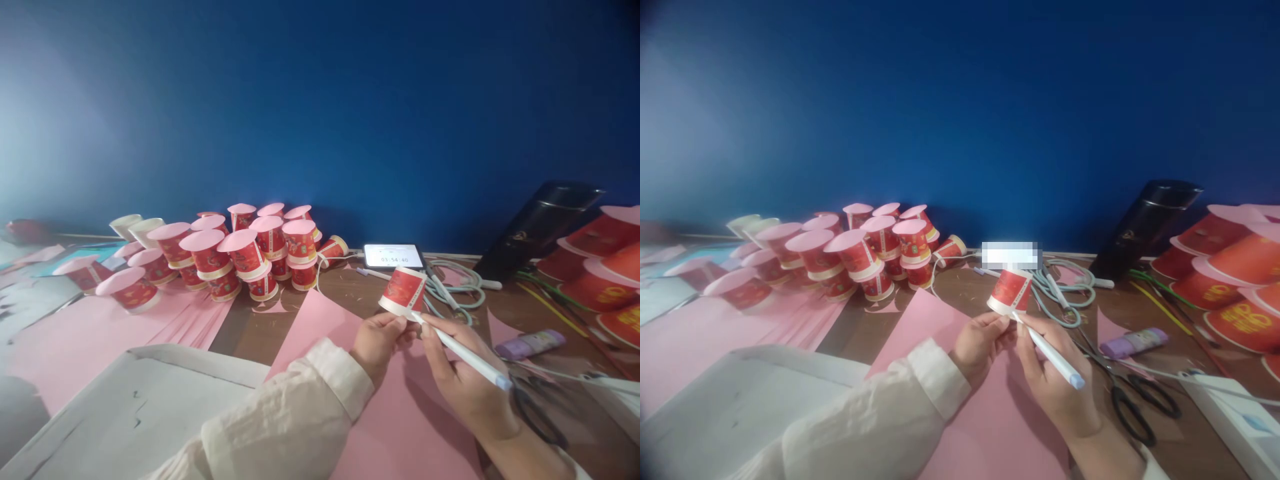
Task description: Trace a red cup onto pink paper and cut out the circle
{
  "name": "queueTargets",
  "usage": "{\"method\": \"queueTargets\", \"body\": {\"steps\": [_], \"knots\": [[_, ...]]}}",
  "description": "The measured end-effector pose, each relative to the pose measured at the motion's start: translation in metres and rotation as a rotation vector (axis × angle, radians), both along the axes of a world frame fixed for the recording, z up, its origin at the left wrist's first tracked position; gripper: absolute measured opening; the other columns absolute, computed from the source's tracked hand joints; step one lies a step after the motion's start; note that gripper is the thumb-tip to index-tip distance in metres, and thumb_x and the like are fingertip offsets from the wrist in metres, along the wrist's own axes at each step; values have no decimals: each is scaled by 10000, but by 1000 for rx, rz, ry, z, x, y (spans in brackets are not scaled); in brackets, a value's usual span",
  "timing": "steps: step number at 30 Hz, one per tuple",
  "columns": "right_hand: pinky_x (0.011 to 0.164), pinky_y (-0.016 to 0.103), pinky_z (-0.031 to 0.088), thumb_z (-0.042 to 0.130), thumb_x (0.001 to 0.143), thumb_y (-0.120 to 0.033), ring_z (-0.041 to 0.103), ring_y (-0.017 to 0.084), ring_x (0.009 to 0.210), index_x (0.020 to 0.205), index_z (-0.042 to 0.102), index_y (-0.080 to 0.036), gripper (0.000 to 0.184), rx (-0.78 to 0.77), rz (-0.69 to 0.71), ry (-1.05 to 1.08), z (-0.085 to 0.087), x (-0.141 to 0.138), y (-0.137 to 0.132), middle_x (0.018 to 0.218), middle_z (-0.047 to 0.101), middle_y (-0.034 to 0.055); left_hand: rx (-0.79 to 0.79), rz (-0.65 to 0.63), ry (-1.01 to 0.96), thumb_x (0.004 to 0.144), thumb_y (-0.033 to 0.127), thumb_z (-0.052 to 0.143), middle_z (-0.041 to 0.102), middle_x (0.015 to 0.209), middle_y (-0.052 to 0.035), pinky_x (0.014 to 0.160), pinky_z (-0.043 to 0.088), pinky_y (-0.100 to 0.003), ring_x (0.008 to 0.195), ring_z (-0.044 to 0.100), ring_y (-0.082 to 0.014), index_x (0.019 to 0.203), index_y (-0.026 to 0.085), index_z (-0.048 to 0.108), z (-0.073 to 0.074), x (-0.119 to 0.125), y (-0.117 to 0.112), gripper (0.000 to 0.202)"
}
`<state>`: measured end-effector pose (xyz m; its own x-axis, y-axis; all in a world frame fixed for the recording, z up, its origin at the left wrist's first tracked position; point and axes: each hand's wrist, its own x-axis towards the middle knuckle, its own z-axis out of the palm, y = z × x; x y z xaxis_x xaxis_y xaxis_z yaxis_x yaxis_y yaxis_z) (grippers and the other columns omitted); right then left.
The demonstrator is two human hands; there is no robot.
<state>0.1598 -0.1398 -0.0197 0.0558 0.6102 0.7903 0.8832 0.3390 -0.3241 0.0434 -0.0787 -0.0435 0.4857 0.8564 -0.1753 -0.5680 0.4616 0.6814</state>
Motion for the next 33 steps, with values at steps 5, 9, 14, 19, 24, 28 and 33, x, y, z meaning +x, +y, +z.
{"method": "queueTargets", "body": {"steps": [5,9,14,19,24,28,33], "knots": [[788,265,526,577,932,-250,681,169,851,1071,658,-177,177,29,-36,36,0,4,0,963,709,63,-125,9,-29,658,334,840,730,844,-112,787,489,-273,779,663,-155,861,101,724,10,-6,1,330],[790,272,530,568,937,-254,680,176,861,1074,656,-176,181,26,-25,32,0,4,1,967,708,68,-142,0,-48,711,300,797,732,842,-123,802,506,-281,787,675,-164,872,85,720,14,-8,1,279],[807,269,527,562,940,-259,683,174,871,1070,659,-181,179,9,-30,14,1,2,1,971,712,62,-123,-3,-59,705,292,806,730,837,-117,829,506,-287,812,679,-170,873,81,720,14,-7,0,284],[793,268,530,558,942,-272,686,175,862,1070,662,-175,192,1,-39,28,1,1,1,964,715,64,-103,-9,-61,680,308,827,728,824,-114,824,501,-287,788,674,-164,851,79,718,13,-7,0,306],[775,271,529,554,943,-281,684,175,843,1069,666,-174,200,-17,-46,35,1,1,1,956,715,62,-102,-15,-61,677,320,829,731,829,-114,833,492,-292,761,667,-157,824,86,717,12,-8,0,298],[778,270,530,553,944,-267,682,175,849,1068,663,-177,189,-9,-41,29,1,1,1,957,713,63,-95,-30,-59,683,327,826,736,849,-118,843,491,-294,758,665,-153,831,88,719,12,-9,0,301],[736,273,538,559,940,-267,682,184,830,1069,658,-179,185,9,-63,10,2,2,2,945,712,72,-85,-29,-57,698,320,817,736,859,-119,856,490,-301,779,670,-161,828,94,719,12,-9,0,279]]}}
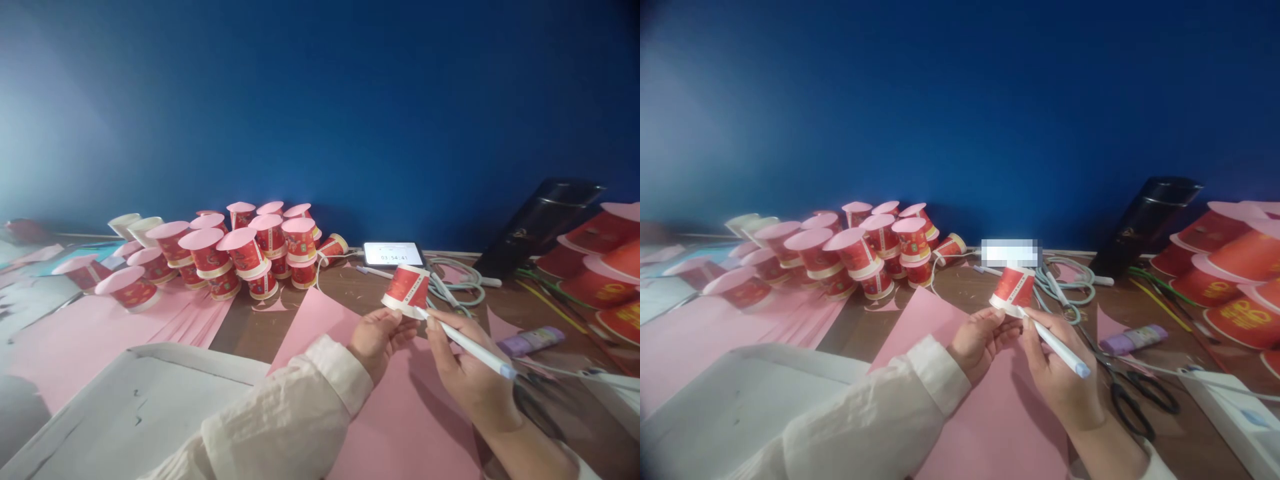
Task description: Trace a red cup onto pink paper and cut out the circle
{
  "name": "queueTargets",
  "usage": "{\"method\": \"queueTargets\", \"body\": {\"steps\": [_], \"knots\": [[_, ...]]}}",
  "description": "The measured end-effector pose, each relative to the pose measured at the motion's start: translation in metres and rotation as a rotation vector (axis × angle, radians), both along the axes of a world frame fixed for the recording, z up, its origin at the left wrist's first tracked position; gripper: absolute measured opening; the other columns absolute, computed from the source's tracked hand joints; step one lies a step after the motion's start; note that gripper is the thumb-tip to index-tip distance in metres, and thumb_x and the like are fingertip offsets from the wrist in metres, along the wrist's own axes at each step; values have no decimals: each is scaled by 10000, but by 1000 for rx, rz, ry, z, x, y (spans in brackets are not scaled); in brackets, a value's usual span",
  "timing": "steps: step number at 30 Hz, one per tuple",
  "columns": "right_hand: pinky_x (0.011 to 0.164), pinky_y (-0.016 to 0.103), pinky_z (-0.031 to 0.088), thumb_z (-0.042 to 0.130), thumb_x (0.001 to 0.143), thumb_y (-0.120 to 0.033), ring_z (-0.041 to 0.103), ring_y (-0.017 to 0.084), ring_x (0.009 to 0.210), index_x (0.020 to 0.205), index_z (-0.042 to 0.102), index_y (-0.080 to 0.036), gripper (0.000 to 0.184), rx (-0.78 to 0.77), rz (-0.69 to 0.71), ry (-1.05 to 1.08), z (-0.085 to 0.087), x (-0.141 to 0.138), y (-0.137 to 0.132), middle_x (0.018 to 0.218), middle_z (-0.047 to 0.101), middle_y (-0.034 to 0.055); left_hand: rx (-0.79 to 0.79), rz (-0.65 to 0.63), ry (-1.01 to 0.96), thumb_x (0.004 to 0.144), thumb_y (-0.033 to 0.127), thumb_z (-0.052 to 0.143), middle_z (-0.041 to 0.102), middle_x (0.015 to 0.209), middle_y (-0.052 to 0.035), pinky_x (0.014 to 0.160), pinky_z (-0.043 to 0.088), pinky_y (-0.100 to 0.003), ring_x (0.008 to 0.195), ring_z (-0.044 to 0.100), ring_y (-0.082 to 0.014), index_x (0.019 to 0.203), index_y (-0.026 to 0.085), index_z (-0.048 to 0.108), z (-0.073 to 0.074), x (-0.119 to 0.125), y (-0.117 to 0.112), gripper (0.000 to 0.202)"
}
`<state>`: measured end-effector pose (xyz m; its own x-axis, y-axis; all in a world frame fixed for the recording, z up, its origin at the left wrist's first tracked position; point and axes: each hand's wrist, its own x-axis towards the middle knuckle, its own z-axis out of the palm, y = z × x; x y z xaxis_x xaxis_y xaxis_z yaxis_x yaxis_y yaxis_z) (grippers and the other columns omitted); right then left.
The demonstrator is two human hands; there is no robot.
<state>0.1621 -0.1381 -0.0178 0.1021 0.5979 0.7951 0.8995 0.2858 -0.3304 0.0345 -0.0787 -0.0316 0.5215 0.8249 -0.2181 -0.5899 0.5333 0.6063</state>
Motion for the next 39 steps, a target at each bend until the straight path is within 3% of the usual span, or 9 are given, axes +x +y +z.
{"method": "queueTargets", "body": {"steps": [22,39], "knots": [[779,316,546,545,941,-310,684,204,828,1043,657,-166,209,-35,12,37,0,2,2,931,710,91,43,-45,-11,674,360,834,722,892,-122,876,465,-298,831,647,-165,907,87,728,-2,0,1,375],[810,313,548,549,943,-277,686,191,860,1060,653,-173,188,-28,33,29,-3,3,5,953,709,77,49,-45,-30,696,339,821,722,883,-112,884,469,-301,814,647,-157,878,96,721,-2,0,3,319]]}}
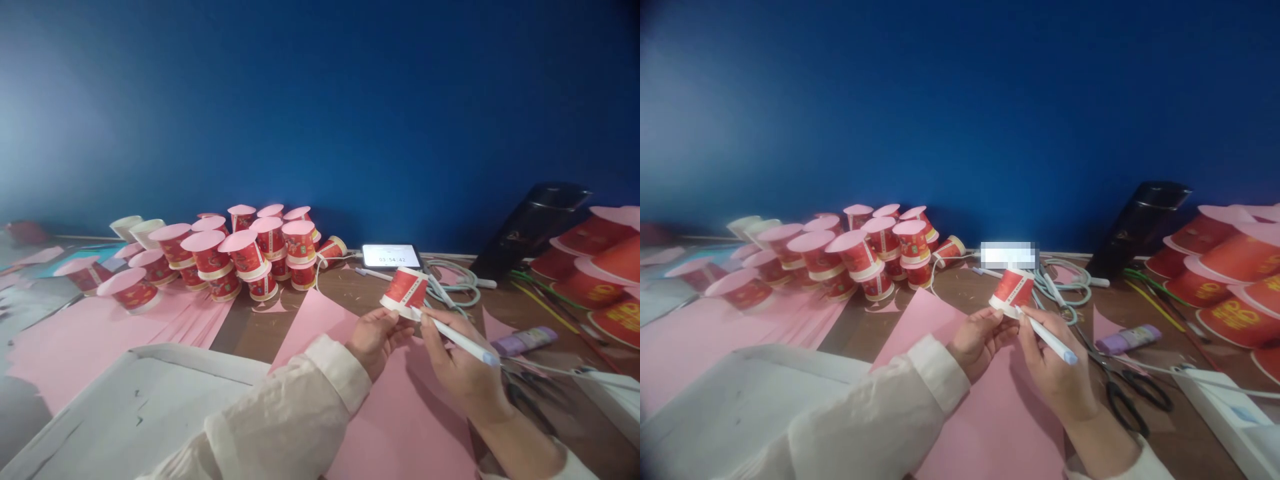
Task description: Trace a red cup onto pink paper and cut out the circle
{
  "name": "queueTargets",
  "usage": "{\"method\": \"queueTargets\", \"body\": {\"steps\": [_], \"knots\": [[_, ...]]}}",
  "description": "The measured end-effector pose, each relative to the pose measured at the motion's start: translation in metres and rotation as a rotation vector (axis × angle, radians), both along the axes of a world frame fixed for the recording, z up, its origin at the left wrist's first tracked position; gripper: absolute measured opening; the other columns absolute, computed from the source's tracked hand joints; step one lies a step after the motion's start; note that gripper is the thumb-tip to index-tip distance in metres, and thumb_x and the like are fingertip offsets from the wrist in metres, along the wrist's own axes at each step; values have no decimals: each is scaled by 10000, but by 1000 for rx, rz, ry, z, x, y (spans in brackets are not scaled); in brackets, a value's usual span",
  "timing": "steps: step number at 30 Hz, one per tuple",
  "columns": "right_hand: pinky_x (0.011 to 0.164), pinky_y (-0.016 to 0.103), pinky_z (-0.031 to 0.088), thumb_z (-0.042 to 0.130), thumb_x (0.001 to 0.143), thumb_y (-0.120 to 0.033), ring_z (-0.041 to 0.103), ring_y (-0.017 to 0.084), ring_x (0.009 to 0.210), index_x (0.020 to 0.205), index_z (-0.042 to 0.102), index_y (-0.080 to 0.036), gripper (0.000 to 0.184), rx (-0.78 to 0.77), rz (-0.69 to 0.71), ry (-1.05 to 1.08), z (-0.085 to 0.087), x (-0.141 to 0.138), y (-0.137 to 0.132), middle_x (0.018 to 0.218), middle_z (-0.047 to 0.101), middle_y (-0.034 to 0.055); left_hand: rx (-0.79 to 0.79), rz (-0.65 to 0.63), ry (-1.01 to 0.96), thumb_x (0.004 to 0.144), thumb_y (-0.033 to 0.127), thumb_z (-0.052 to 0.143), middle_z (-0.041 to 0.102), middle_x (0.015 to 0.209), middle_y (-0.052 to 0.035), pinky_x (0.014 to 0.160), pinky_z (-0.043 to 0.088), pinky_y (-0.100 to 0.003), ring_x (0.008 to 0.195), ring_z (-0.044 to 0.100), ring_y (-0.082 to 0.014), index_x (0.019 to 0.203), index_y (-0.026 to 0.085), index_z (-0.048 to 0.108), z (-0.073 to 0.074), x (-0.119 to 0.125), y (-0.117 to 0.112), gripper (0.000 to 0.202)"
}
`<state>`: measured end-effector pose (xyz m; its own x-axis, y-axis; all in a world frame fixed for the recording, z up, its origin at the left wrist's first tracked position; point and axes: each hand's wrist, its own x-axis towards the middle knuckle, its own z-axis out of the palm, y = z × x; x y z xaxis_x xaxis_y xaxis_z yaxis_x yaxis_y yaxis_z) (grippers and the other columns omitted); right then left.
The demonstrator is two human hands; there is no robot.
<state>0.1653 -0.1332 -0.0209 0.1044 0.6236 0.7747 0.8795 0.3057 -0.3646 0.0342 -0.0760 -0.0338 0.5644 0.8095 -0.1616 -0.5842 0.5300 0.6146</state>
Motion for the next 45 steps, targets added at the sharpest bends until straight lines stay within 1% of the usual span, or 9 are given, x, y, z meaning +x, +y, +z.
{"method": "queueTargets", "body": {"steps": [4,9,16,20,25,30,34,39,45], "knots": [[793,317,568,560,936,-289,698,198,860,1044,656,-171,186,55,4,3,-1,-2,3,948,721,87,14,1,-27,687,328,823,724,879,-111,887,473,-309,824,655,-168,885,96,719,0,-1,0,323],[814,332,580,560,936,-295,704,202,867,1040,655,-179,182,88,14,-9,-4,-3,7,948,726,84,14,18,-46,672,298,830,722,863,-100,906,469,-316,823,658,-168,901,104,711,-1,-2,0,322],[824,350,580,546,942,-315,705,207,875,1017,659,-159,207,89,39,19,-9,0,11,943,727,92,18,37,-63,738,240,770,721,877,-110,930,475,-315,836,670,-167,922,85,703,-4,0,1,249],[836,361,577,538,946,-339,707,213,887,1008,660,-157,228,87,53,11,-10,4,13,946,732,98,18,81,-50,771,182,716,708,811,-91,891,494,-306,780,662,-151,883,83,701,-5,4,1,150],[810,335,578,542,942,-334,714,205,840,977,668,-157,220,103,70,1,-11,5,15,909,737,87,7,132,-31,773,169,701,694,766,-83,818,508,-282,724,646,-138,823,87,690,-5,8,-1,97],[799,321,576,532,945,-338,715,203,832,980,666,-165,222,112,80,-9,-13,2,16,911,740,85,1,160,-61,741,182,729,690,761,-91,820,502,-288,720,643,-147,821,83,679,-7,9,-1,136],[775,305,576,498,957,-353,714,200,824,966,662,-172,244,121,87,-17,-13,-1,16,891,736,85,-20,175,-86,715,170,745,683,741,-86,802,496,-287,691,632,-141,778,90,660,-7,9,-1,132],[775,303,576,505,954,-354,713,199,818,964,663,-176,239,114,88,-14,-13,-1,16,881,734,76,-31,183,-69,717,190,752,678,732,-89,774,488,-284,680,626,-142,778,86,659,-8,8,-1,152],[770,313,574,524,943,-371,713,205,822,978,669,-174,247,75,79,7,-17,3,18,899,737,79,-29,185,-69,732,204,749,676,727,-88,805,487,-293,693,630,-142,796,83,669,-11,9,0,158]]}}
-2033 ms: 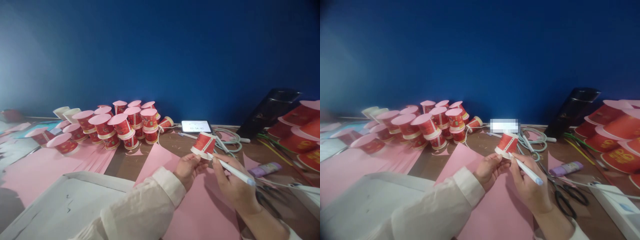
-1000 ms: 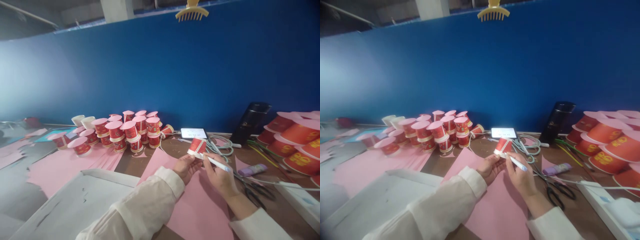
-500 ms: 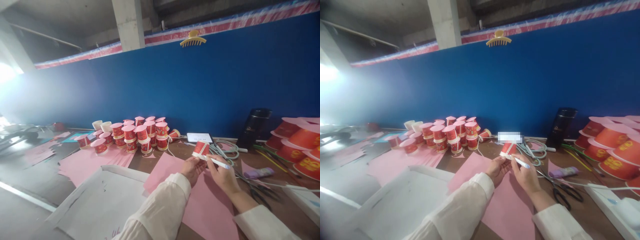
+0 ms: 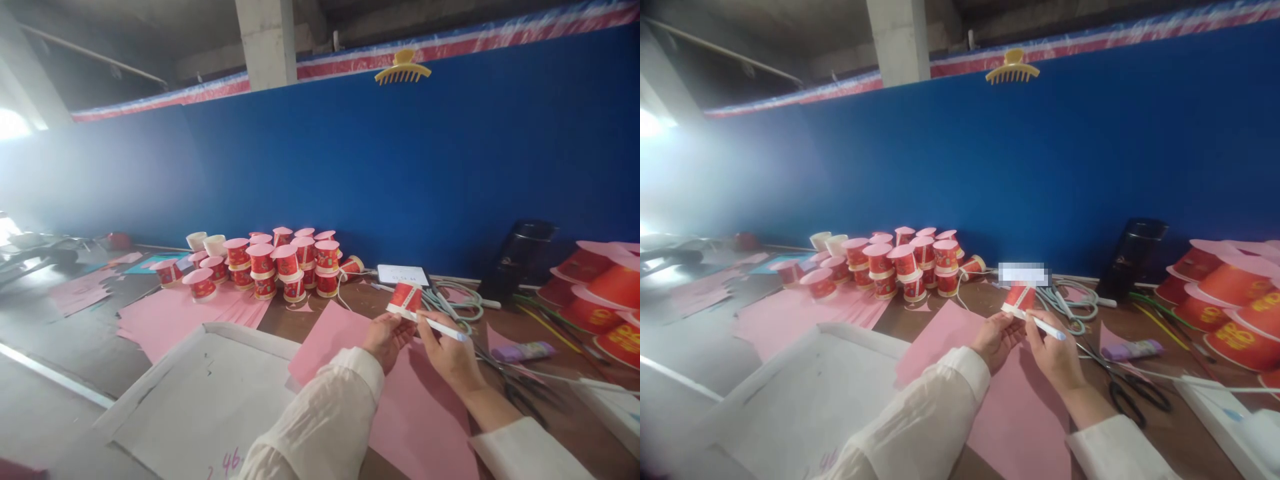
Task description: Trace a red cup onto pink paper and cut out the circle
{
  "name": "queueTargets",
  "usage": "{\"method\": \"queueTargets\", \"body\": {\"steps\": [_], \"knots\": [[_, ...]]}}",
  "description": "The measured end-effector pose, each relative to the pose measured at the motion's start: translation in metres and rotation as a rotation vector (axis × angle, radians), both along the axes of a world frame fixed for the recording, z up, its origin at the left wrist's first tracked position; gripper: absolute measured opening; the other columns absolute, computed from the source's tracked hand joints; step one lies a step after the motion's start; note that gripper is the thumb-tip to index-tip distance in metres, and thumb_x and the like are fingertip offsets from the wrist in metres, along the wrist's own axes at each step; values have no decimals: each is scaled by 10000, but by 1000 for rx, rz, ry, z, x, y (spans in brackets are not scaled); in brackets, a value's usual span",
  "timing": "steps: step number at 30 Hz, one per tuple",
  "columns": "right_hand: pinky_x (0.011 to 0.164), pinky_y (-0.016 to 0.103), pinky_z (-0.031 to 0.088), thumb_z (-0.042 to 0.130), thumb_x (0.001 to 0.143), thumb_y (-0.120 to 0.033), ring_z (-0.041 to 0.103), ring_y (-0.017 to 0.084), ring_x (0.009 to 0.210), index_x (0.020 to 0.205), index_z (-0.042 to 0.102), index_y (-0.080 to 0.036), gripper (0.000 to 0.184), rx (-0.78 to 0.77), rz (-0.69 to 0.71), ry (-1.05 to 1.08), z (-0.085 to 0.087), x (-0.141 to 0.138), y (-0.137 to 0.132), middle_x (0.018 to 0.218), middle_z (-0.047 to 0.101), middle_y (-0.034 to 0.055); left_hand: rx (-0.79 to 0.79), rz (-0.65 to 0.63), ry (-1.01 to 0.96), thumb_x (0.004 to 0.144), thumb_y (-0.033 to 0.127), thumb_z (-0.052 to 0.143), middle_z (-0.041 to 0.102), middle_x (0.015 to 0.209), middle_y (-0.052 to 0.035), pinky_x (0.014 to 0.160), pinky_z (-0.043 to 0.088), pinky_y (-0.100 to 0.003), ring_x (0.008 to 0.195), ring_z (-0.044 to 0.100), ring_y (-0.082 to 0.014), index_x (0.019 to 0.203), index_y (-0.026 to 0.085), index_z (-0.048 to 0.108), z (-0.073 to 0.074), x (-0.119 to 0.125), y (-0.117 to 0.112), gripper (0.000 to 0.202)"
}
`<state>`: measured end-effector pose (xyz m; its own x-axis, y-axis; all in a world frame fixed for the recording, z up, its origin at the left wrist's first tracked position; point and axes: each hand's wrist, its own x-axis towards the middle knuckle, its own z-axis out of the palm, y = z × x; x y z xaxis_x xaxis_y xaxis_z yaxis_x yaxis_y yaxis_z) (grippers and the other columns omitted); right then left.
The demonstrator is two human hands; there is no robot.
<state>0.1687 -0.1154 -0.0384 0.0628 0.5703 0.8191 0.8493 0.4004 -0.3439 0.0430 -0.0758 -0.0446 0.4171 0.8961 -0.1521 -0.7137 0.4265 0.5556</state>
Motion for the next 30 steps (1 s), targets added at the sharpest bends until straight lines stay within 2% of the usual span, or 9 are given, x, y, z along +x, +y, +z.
{"method": "queueTargets", "body": {"steps": [4,9,16,20,24,27,30], "knots": [[761,327,575,535,933,-383,715,216,824,977,674,-169,259,-21,-2,10,-1,2,1,915,741,89,-12,-8,2,742,199,741,673,716,-87,794,488,-288,683,629,-141,787,82,665,0,0,1,146],[674,286,570,530,941,-368,711,188,743,962,674,-181,237,-58,18,12,2,1,-1,867,740,62,-16,-10,21,754,209,730,670,702,-80,757,486,-279,659,627,-139,776,96,648,0,0,1,142],[682,295,577,524,942,-388,707,190,732,959,678,-187,254,-91,54,38,8,-4,-6,837,734,56,-18,-9,-3,757,166,695,651,672,-71,705,486,-263,619,617,-131,746,101,619,6,-1,-1,100],[658,300,573,531,935,-412,692,186,701,982,675,-187,272,-108,64,140,11,-6,-10,853,724,72,-67,4,-18,788,129,626,672,714,-92,749,508,-270,659,634,-137,787,87,648,12,-3,-4,48],[599,309,559,503,941,-442,668,183,656,1148,649,-181,364,-143,-47,341,10,1,-13,905,713,95,-200,-7,-14,833,150,566,678,750,-106,728,513,-261,695,664,-154,834,66,660,18,-7,-4,125],[734,377,566,512,926,-446,685,231,813,1204,625,-204,385,-147,-131,320,7,10,-11,993,707,97,-288,-21,-6,859,166,552,666,726,-99,680,505,-238,662,659,-144,795,70,640,23,-8,-2,146],[874,418,530,569,892,-436,665,258,959,1210,602,-230,381,-138,-97,175,6,14,-9,1024,695,76,-317,-2,-25,864,148,542,646,679,-87,675,507,-236,637,647,-136,766,64,628,26,-8,-2,156]]}}
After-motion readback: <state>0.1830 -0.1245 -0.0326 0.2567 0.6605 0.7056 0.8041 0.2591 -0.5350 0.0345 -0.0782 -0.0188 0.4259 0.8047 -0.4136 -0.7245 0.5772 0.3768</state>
